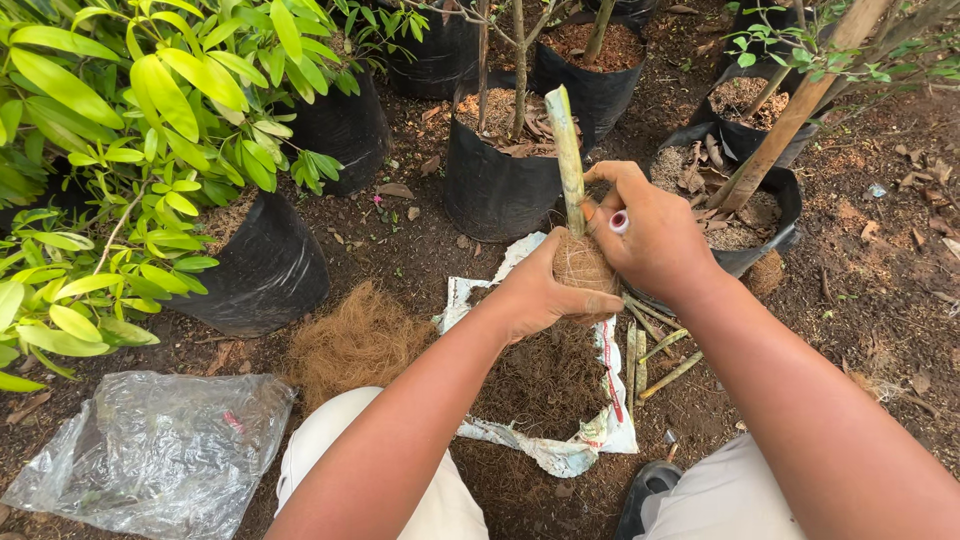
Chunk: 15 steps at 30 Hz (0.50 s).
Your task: The person wraps a thin white string around a plant stem attached to a coconut base, then ties off the string. The person then picks up a second plant stem and begins wrapping it with the same string.
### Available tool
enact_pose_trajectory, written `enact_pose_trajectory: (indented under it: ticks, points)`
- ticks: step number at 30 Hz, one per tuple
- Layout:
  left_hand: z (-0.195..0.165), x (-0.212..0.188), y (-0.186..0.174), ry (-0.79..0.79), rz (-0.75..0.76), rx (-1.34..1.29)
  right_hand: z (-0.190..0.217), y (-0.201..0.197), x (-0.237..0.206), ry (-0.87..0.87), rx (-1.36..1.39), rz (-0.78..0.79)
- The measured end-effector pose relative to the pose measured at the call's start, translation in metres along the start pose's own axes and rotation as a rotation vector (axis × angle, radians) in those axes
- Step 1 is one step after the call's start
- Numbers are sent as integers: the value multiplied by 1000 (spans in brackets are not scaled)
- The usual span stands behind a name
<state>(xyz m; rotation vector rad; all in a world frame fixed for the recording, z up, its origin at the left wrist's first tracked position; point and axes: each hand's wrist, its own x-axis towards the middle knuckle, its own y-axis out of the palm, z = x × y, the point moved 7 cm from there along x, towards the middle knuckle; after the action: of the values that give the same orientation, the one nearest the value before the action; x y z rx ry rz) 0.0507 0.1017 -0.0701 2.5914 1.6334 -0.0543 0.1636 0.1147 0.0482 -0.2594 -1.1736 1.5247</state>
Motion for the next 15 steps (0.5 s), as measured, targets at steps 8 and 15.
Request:
enact_pose_trajectory:
  ticks: [8, 15]
  points:
    - [-5, 0, -20, 10, -89, -69, -11, -1, -2, 208, 136, 259]
    - [7, -3, -28, -157, -165, 198, 0, -30, -4, -129, 272, 121]
